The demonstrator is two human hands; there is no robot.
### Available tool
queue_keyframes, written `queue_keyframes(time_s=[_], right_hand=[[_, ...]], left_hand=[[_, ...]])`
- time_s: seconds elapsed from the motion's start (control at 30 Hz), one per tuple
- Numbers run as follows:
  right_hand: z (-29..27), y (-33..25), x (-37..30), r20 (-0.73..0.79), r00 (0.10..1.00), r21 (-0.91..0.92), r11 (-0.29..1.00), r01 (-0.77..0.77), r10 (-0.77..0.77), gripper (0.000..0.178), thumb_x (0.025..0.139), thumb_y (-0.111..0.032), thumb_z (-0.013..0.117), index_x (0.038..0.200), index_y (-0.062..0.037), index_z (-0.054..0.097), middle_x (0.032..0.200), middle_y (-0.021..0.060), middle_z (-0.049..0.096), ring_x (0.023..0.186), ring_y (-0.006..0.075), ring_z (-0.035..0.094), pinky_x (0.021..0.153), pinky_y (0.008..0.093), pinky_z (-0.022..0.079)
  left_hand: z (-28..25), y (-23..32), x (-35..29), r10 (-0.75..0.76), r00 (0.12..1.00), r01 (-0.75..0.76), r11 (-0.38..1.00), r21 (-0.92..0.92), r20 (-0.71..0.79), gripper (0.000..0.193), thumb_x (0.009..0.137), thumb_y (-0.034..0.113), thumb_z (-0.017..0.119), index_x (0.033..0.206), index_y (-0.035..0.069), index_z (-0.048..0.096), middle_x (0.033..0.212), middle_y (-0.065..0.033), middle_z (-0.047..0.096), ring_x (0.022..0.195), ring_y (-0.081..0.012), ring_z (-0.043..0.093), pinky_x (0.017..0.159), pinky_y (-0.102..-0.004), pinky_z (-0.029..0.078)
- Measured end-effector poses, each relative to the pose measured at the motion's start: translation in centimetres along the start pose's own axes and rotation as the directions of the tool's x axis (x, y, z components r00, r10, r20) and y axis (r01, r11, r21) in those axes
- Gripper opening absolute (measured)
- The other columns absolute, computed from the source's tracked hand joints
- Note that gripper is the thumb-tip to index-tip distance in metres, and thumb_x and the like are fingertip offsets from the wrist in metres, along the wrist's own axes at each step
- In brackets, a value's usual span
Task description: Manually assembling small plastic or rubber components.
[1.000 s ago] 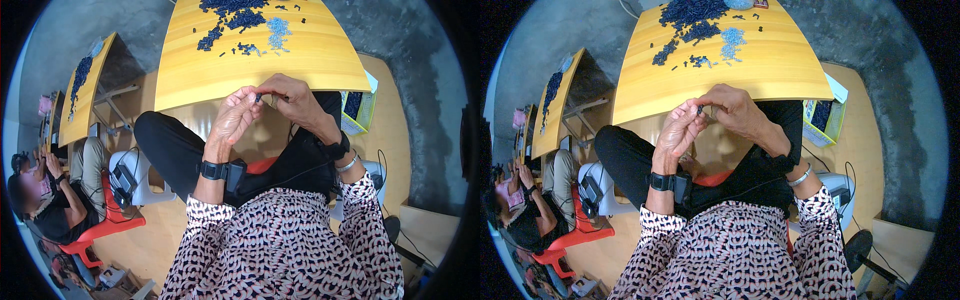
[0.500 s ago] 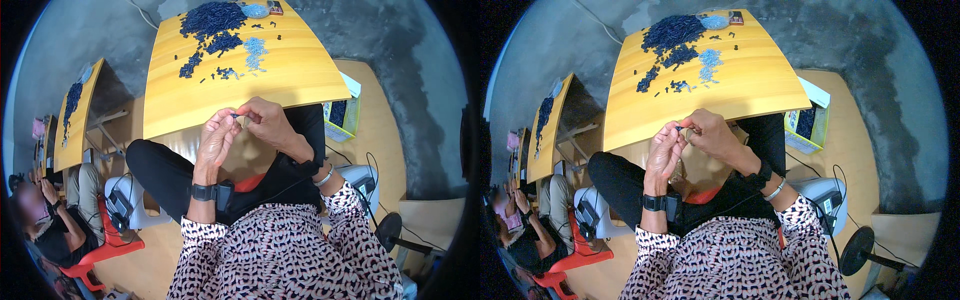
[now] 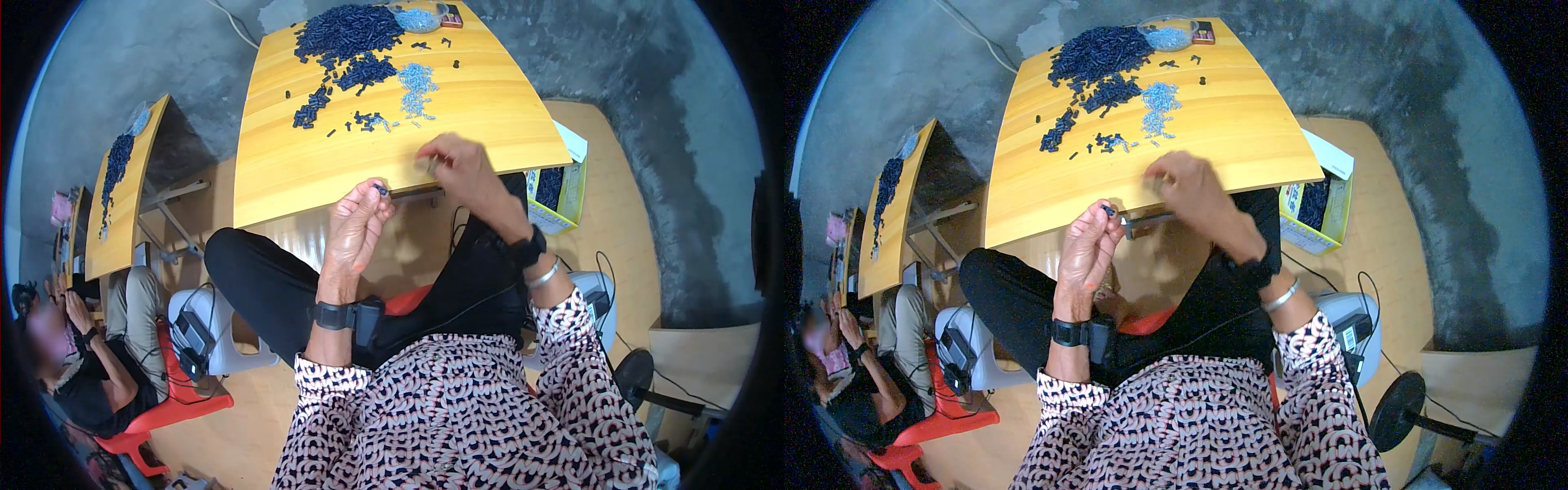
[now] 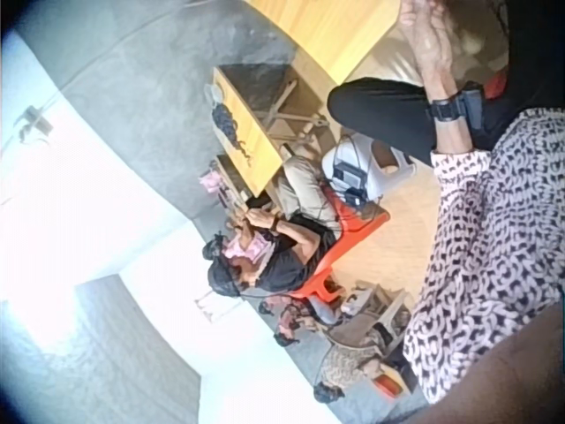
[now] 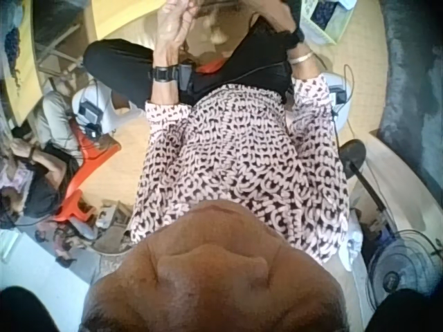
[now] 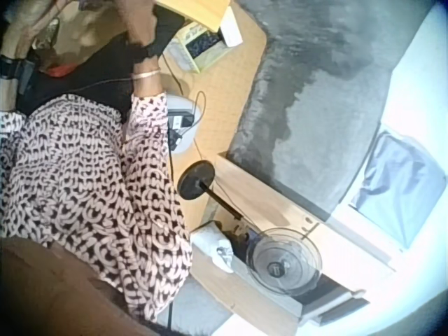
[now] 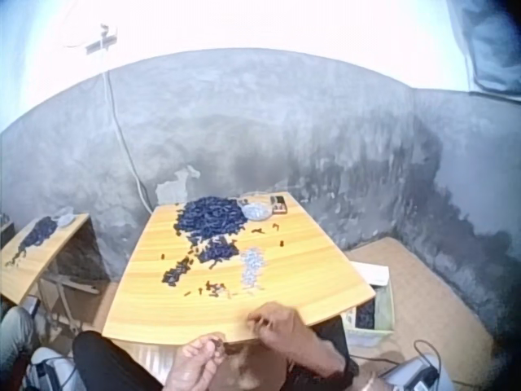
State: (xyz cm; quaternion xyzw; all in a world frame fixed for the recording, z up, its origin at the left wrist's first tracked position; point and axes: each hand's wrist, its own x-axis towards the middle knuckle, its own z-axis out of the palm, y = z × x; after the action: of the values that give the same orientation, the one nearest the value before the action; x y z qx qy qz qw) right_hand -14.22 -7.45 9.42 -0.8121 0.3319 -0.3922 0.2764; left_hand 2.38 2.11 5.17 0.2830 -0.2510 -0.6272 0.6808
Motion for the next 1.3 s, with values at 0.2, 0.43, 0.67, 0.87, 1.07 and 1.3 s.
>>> queue_keyframes(time_s=[0.2, 0.43, 0.67, 0.87, 1.07, 1.3], right_hand=[[-2.9, 5.0, 4.4, -0.021, 0.993, -0.195, 0.973, -0.120, 0.119, 0.016, 0.075, -0.009, 0.056, 0.081, 0.0040, 0.063, 0.080, 0.0242, 0.061, 0.076, 0.0356, 0.061, 0.068, 0.0393, 0.048], [-1.5, 6.9, 6.8, 0.094, 0.994, -0.288, 0.957, -0.029, 0.059, 0.018, 0.075, -0.008, 0.055, 0.084, 0.0054, 0.063, 0.076, 0.0227, 0.062, 0.073, 0.0334, 0.061, 0.067, 0.0371, 0.047], [-1.7, 7.0, 7.1, 0.181, 0.972, -0.326, 0.942, -0.083, 0.149, 0.016, 0.075, -0.008, 0.053, 0.077, 0.0056, 0.061, 0.073, 0.0238, 0.060, 0.071, 0.0352, 0.060, 0.065, 0.0395, 0.046], [-1.9, 7.8, 7.7, 0.119, 0.975, -0.226, 0.961, -0.157, 0.187, 0.017, 0.075, -0.010, 0.053, 0.075, 0.0053, 0.060, 0.071, 0.0243, 0.059, 0.069, 0.0333, 0.061, 0.063, 0.0401, 0.045], [-1.5, 7.9, 8.2, 0.083, 0.979, -0.237, 0.958, -0.164, 0.188, 0.017, 0.076, -0.010, 0.056, 0.079, 0.0051, 0.062, 0.068, 0.0179, 0.062, 0.065, 0.0234, 0.060, 0.061, 0.0340, 0.046], [-1.3, 6.8, 6.5, 0.028, 0.990, -0.256, 0.958, -0.128, 0.140, 0.021, 0.077, -0.015, 0.057, 0.081, 0.0043, 0.061, 0.069, 0.0197, 0.060, 0.065, 0.0268, 0.059, 0.062, 0.0360, 0.045]], left_hand=[[0.0, -0.1, 0.3, -0.031, 0.999, 0.032, 0.999, -0.042, 0.027, 0.014, 0.086, 0.013, 0.056, 0.095, 0.002, 0.056, 0.080, -0.0019, 0.054, 0.070, -0.0100, 0.045, 0.065, -0.0231, 0.039], [0.1, -0.1, 0.1, -0.043, 0.999, 0.043, 0.998, -0.050, 0.012, 0.014, 0.086, 0.011, 0.057, 0.095, 0.001, 0.056, 0.079, -0.0020, 0.054, 0.070, -0.0102, 0.045, 0.065, -0.0231, 0.039], [0.2, 0.2, 0.0, -0.044, 0.999, 0.045, 0.998, -0.036, 0.026, 0.015, 0.086, 0.012, 0.057, 0.096, 0.002, 0.056, 0.081, -0.0015, 0.054, 0.070, -0.0098, 0.045, 0.066, -0.0230, 0.039], [0.0, 0.0, 0.1, -0.059, 0.997, 0.061, 0.996, -0.062, 0.043, 0.015, 0.086, 0.013, 0.057, 0.096, 0.003, 0.056, 0.081, -0.0013, 0.054, 0.070, -0.0098, 0.045, 0.066, -0.0229, 0.038], [0.1, 0.0, 0.0, -0.069, 0.997, 0.072, 0.994, -0.077, 0.038, 0.016, 0.085, 0.013, 0.058, 0.097, 0.002, 0.056, 0.081, -0.0015, 0.054, 0.070, -0.0098, 0.045, 0.066, -0.0230, 0.039], [0.1, -0.1, 0.1, -0.079, 0.996, 0.083, 0.993, -0.086, 0.048, 0.015, 0.085, 0.013, 0.057, 0.096, 0.003, 0.056, 0.082, -0.0014, 0.055, 0.070, -0.0094, 0.045, 0.066, -0.0230, 0.039]])
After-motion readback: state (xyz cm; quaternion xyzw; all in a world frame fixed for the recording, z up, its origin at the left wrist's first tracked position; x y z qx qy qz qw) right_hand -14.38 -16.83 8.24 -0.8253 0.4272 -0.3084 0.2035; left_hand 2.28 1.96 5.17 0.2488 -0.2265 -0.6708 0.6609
